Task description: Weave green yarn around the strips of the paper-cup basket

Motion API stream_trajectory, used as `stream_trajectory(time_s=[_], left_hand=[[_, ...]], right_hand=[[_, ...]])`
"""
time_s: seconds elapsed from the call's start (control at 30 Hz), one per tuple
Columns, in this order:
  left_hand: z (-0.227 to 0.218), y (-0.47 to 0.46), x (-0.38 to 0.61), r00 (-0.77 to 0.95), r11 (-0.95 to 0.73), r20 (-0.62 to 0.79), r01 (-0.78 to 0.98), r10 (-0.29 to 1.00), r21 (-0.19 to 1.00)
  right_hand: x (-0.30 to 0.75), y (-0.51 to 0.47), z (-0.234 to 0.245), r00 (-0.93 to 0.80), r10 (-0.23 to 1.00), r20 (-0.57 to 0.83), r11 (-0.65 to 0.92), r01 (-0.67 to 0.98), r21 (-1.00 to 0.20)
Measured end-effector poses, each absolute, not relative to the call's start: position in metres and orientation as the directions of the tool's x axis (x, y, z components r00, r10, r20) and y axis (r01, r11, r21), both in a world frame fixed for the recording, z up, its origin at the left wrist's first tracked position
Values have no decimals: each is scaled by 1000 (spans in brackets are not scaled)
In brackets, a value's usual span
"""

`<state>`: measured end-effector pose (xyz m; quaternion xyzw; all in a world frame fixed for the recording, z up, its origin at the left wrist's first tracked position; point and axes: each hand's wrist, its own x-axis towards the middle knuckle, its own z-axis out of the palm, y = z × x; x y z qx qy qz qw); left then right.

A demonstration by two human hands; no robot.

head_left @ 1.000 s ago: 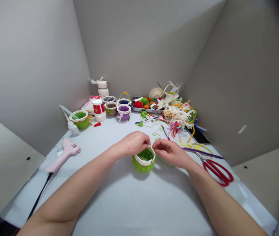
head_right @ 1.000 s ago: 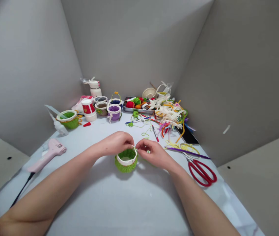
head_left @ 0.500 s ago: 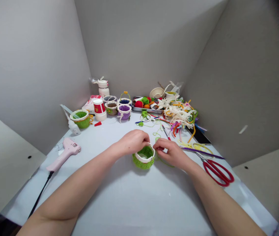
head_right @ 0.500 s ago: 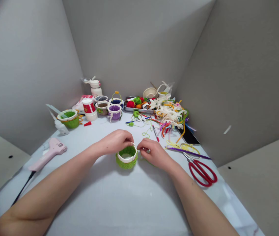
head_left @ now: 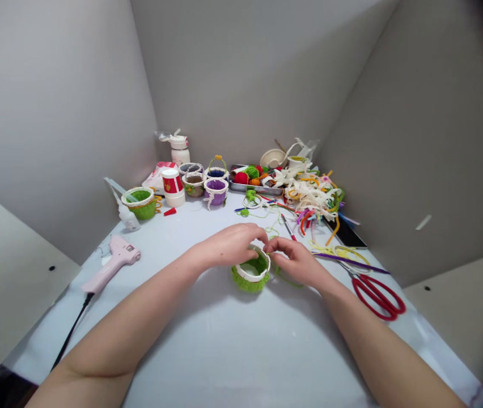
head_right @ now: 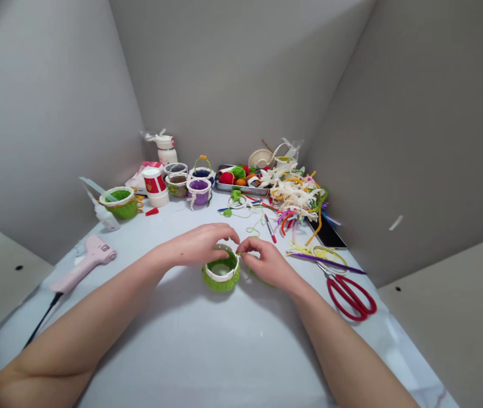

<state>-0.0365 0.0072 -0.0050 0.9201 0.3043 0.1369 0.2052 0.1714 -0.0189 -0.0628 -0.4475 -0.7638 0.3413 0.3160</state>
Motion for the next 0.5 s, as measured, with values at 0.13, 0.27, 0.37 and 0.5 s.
stream_trajectory(time_s=[0.13,0.27,0.37,0.5], left_hand=[[-11,12,-31,797,-713,153,414,584,566],[-17,15,-28,745,-635,103,478,659,606],[-17,14,-27,735,-626,101,488,671,608],[-17,9,-23,713,-607,79,526,696,596]], right_hand=[[171,-17,-66,-423,897,126,328,449,-831],[173,-20,-56,-430,903,7,188,382,-905],[176,-23,-48,-444,894,-51,105,318,-942],[181,-26,-41,-439,895,-85,90,363,-928]])
